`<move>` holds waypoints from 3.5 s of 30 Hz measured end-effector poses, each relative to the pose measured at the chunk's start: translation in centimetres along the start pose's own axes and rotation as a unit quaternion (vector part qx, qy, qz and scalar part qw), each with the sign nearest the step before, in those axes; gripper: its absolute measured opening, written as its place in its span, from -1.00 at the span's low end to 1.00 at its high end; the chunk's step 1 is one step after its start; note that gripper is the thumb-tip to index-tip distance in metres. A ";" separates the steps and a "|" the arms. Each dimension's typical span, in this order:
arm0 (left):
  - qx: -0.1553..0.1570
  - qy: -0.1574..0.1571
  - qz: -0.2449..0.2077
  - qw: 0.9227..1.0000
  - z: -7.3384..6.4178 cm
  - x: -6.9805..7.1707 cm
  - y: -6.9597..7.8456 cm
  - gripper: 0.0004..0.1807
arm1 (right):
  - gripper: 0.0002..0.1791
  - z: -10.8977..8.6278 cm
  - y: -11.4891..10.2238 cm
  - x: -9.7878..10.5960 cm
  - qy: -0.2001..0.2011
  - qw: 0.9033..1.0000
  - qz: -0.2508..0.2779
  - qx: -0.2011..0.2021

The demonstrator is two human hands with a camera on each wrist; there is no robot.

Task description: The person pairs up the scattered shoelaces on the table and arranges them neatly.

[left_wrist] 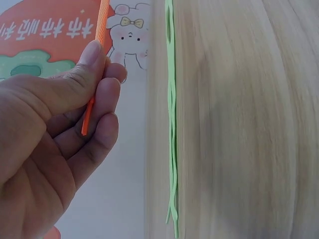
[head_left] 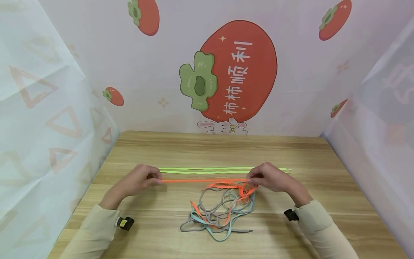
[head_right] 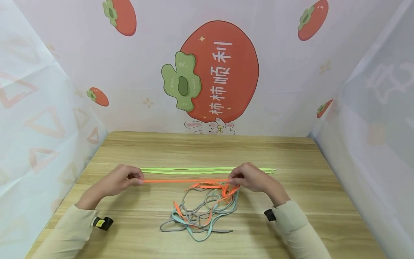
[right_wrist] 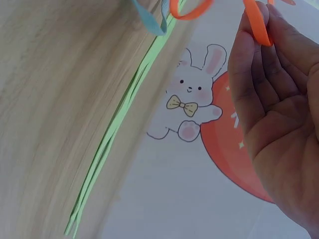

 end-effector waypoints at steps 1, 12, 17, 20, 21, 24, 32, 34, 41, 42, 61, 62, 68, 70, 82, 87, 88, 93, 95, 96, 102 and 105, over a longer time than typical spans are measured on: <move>0.002 0.000 0.001 1.000 -0.1 0.1 -0.1 -0.92 | -0.88 -0.2 0.0 0.1 0.000 1.000 0.001 -0.002; 0.018 0.002 -0.003 1.000 -1.2 1.3 -1.1 -0.92 | -0.87 -2.4 0.3 1.1 0.016 1.000 0.010 -0.019; 0.022 0.007 0.001 1.000 -1.5 1.7 -1.3 -0.91 | -0.88 -3.2 0.5 1.7 0.028 0.999 0.004 -0.024; 0.025 0.005 0.002 1.000 -1.6 1.9 -1.5 -0.91 | -0.87 -3.8 0.6 2.1 0.031 0.999 0.000 -0.025; 0.024 0.004 0.003 1.000 -1.7 1.9 -1.6 -0.92 | -0.87 -3.9 0.7 2.2 0.031 0.999 0.000 -0.028; 0.023 0.005 0.003 1.000 -1.8 2.1 -1.8 -0.92 | -0.86 -4.5 1.0 2.4 0.031 0.999 -0.005 -0.032; 0.013 0.031 0.012 0.999 -2.1 2.7 -2.5 -0.90 | -0.85 -6.2 2.1 3.4 0.041 0.998 -0.009 -0.043; 0.016 0.031 0.013 0.999 -2.1 2.9 -2.8 -0.90 | -0.84 -6.6 2.4 3.6 0.042 0.998 -0.012 -0.045; 0.020 0.045 0.020 0.999 -2.4 3.4 -3.6 -0.88 | -0.85 -7.7 3.2 4.4 0.048 0.997 -0.027 -0.055; 0.019 0.048 0.023 0.998 -2.4 3.5 -3.7 -0.87 | -0.86 -7.8 3.4 4.5 0.049 0.997 -0.028 -0.056; 0.053 0.062 0.054 0.995 -2.5 4.8 -7.1 -0.90 | -0.89 -11.2 6.1 6.3 0.094 0.993 -0.058 -0.040; 0.056 0.062 0.055 0.995 -2.5 4.8 -7.3 -0.90 | -0.89 -11.4 6.2 6.4 0.098 0.993 -0.059 -0.037; 0.073 0.068 0.068 0.993 -2.5 4.9 -8.3 -0.88 | -0.90 -12.4 7.5 6.6 0.107 0.992 -0.049 -0.041; 0.078 0.069 0.067 0.992 -2.5 4.9 -8.6 -0.88 | -0.90 -12.8 8.1 6.6 0.105 0.992 -0.045 -0.053; 0.105 0.055 0.080 0.990 -1.6 4.0 -10.3 -0.87 | -0.88 -13.4 10.1 6.7 0.099 0.987 -0.028 -0.123; 0.122 0.046 0.095 0.987 -1.0 3.4 -10.4 -0.86 | -0.87 -12.9 10.7 6.7 0.091 0.983 -0.048 -0.152; 0.124 0.047 0.099 0.986 -0.9 3.3 -10.4 -0.85 | -0.87 -12.8 10.8 6.6 0.088 0.982 -0.048 -0.158; 0.130 0.054 0.121 0.983 -0.4 2.9 -9.7 -0.77 | -0.87 -12.3 11.2 6.1 0.069 0.982 -0.050 -0.171; 0.134 0.056 0.127 0.981 -0.2 2.8 -9.6 -0.74 | -0.87 -12.2 11.2 5.9 0.063 0.982 -0.049 -0.172; 0.135 0.057 0.130 0.981 -0.1 2.8 -9.6 -0.73 | -0.87 -12.1 11.2 5.8 0.061 0.982 -0.050 -0.172; 0.136 0.052 0.138 0.980 0.2 2.5 -9.1 -0.69 | -0.87 -11.8 11.1 5.6 0.056 0.980 -0.053 -0.182; 0.135 0.048 0.133 0.981 0.1 2.3 -8.5 -0.69 | -0.86 -11.5 11.2 5.6 0.054 0.979 -0.056 -0.191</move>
Point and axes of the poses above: each hand's wrist, its own z-axis towards the middle knuckle, its own x-axis out of the back of the hand, y = z × x, the point moved 6 cm from there along z, towards the middle knuckle, and after that the axes turned 14 degrees about x, right-handed, at the moved point
